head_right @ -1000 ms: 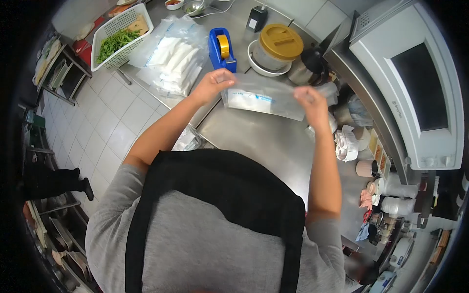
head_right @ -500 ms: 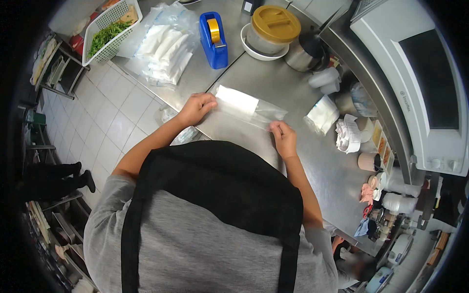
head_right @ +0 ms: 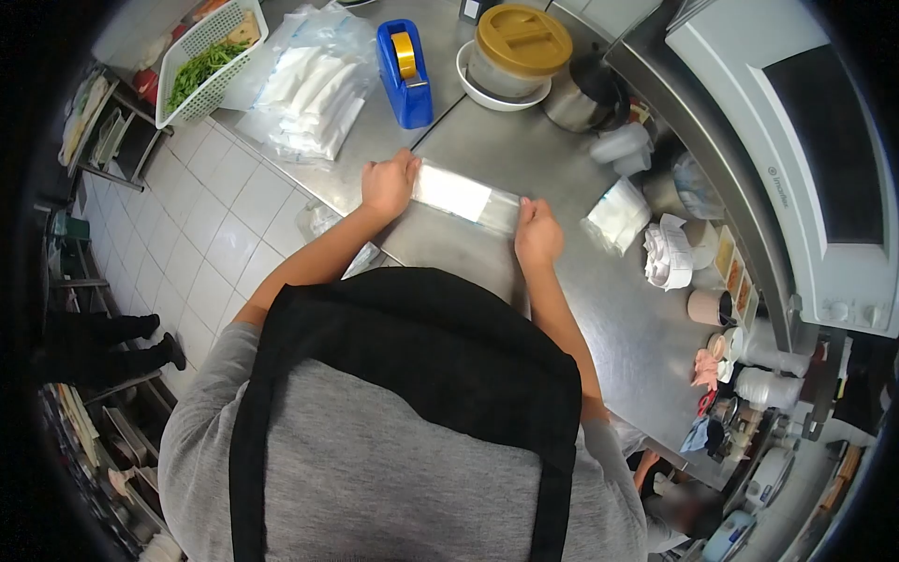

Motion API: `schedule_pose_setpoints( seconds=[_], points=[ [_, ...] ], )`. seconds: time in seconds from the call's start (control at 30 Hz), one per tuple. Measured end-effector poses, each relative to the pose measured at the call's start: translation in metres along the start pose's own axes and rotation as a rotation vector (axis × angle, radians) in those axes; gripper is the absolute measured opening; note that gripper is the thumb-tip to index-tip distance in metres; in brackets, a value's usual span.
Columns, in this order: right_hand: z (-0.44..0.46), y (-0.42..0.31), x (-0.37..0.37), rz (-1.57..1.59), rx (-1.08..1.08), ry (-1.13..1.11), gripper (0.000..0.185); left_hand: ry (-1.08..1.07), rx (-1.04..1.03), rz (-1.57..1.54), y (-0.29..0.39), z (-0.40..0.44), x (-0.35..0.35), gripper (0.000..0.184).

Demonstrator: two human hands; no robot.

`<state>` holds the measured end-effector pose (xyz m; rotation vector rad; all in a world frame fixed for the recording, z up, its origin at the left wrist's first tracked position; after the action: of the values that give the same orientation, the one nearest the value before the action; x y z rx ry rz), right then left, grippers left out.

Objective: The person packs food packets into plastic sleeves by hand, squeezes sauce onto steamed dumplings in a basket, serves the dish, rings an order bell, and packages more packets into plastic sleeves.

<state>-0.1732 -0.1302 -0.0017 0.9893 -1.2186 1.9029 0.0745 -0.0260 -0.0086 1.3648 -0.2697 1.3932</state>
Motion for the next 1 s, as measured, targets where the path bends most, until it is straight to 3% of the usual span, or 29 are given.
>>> schedule_pose_setpoints(
  seconds=[0.13, 0.23, 0.33, 0.37, 0.5, 0.57, 0.67, 0.7, 0.8, 0.9, 1.0],
  points=[
    [0.003, -0.004, -0.002, -0.067, -0.013, -0.056, 0.032, -0.044, -0.032, 0.099, 0.005, 0.006, 0.009, 0.015],
    [0.005, -0.006, -0.003, -0.104, -0.025, -0.068, 0.031, 0.239, -0.417, 0.114, 0.029, -0.010, 0.023, 0.025],
    [0.004, -0.008, -0.002, -0.098, -0.032, -0.074, 0.028, -0.098, -0.520, 0.121, 0.049, -0.031, 0.005, 0.043],
    [0.006, -0.004, -0.004, -0.087, -0.021, -0.077, 0.026, -0.053, -0.512, 0.143, 0.047, -0.034, -0.004, 0.048],
    [-0.003, 0.020, 0.010, 0.068, -0.031, -0.018, 0.015, -0.210, -0.485, 0.213, 0.052, -0.019, 0.000, 0.053],
    [-0.014, 0.041, 0.015, 0.112, -0.045, -0.161, 0.011, -0.233, -0.517, 0.190, 0.047, -0.007, -0.003, 0.055],
    [-0.040, 0.041, 0.039, 0.202, -0.058, -0.477, 0.009, -0.230, -0.755, 0.086, 0.034, 0.016, -0.009, 0.058],
    [-0.044, 0.036, 0.050, 0.236, -0.062, -0.598, 0.010, -0.332, -0.772, 0.015, 0.031, 0.024, -0.010, 0.060],
    [-0.037, 0.004, 0.063, 0.313, 0.376, -0.286, 0.020, -0.365, -0.877, -0.008, 0.030, 0.031, -0.014, 0.056],
    [-0.023, -0.028, 0.045, 0.366, 0.797, -0.110, 0.032, -0.383, -0.862, 0.003, 0.032, 0.029, -0.013, 0.055],
    [-0.016, -0.034, 0.019, 0.358, 0.952, -0.158, 0.038, -0.366, -0.872, 0.008, 0.032, 0.024, -0.015, 0.058]
  ],
)
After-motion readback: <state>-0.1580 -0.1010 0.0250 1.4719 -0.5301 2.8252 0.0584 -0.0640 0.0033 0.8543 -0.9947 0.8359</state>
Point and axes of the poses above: each hand's wrist, its own z-axis towards the middle knuckle, its own x-axis out of the back of the hand, y = z × x, the point moved 2 cm from there along z, towards the middle knuckle, and after that the axes turned 4 degrees about y, right-handed, at the moved point
